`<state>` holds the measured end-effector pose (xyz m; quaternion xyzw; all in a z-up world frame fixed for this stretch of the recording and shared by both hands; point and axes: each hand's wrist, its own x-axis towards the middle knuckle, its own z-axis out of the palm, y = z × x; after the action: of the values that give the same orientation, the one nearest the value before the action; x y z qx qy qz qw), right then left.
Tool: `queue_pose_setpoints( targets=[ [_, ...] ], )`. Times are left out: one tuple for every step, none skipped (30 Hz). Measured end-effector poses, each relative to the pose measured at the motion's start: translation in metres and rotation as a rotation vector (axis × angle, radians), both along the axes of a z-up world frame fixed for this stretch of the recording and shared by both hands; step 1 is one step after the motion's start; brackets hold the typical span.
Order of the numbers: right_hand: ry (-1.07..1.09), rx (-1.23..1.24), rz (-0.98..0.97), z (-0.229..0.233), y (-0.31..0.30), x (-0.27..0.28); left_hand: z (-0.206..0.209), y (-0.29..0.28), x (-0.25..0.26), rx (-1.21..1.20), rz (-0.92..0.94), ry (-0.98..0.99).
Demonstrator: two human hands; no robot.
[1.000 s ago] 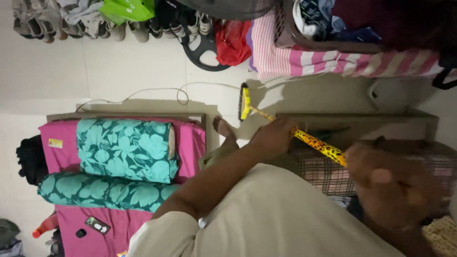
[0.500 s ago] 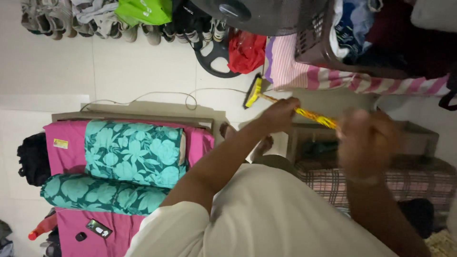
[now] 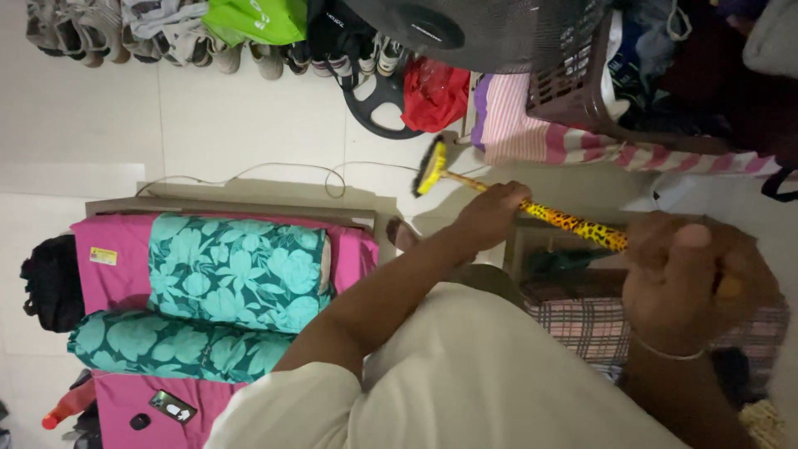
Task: Sweeping the floor of a bedroom using a broom.
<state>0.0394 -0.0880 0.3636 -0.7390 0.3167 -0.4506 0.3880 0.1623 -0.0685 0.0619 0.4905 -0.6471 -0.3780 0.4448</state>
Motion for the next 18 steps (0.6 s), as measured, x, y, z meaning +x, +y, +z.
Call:
queue_pose_setpoints(
  targets=[
    [0.002,-0.001,0.004,-0.023,-0.004,-0.008,-0.016,-0.010,-0.004,-0.001,0.004,0.002],
    [0.013,0.001,-0.031,-0.046,-0.007,-0.016,-0.032,-0.018,-0.007,0.005,-0.005,-0.016],
    [0.021,0.003,-0.064,-0.069,-0.011,-0.024,-0.048,-0.026,-0.009,0.011,-0.013,-0.033],
    [0.021,0.002,-0.056,-0.079,-0.013,-0.012,-0.056,-0.027,-0.002,0.011,-0.005,-0.033],
    [-0.092,0.045,-0.020,-0.090,-0.016,0.000,-0.063,-0.029,0.006,0.071,-0.008,-0.062],
    [-0.204,0.091,0.018,-0.100,-0.021,0.010,-0.070,-0.031,0.011,0.133,-0.009,-0.088],
    [-0.200,0.093,0.029,-0.104,-0.023,0.012,-0.070,-0.026,0.022,0.134,0.001,-0.084],
    [-0.240,0.154,0.026,-0.110,-0.022,0.015,-0.069,-0.019,0.035,0.107,0.020,-0.087],
    [-0.279,0.215,0.022,-0.115,-0.023,0.018,-0.068,-0.012,0.048,0.081,0.039,-0.089],
    [-0.283,0.215,0.028,-0.124,-0.020,0.024,-0.062,-0.005,0.063,0.081,0.045,-0.094],
    [-0.328,0.264,0.037,-0.133,-0.018,0.030,-0.056,0.003,0.078,0.093,0.060,-0.126],
    [-0.370,0.316,0.046,-0.142,-0.014,0.035,-0.051,0.012,0.090,0.109,0.075,-0.155],
    [-0.371,0.319,0.051,-0.138,-0.009,0.044,-0.052,0.019,0.097,0.112,0.081,-0.157],
    [-0.346,0.328,0.103,-0.135,-0.003,0.054,-0.053,0.025,0.106,0.185,0.091,-0.197],
    [-0.322,0.335,0.154,-0.132,0.002,0.063,-0.055,0.031,0.114,0.259,0.101,-0.237],
    [-0.322,0.342,0.155,-0.128,0.005,0.070,-0.058,0.036,0.118,0.265,0.102,-0.237],
    [-0.326,0.343,0.199,-0.124,0.008,0.076,-0.061,0.041,0.121,0.264,0.117,-0.251],
    [-0.329,0.341,0.243,-0.120,0.011,0.081,-0.065,0.045,0.124,0.260,0.133,-0.263]
  ],
)
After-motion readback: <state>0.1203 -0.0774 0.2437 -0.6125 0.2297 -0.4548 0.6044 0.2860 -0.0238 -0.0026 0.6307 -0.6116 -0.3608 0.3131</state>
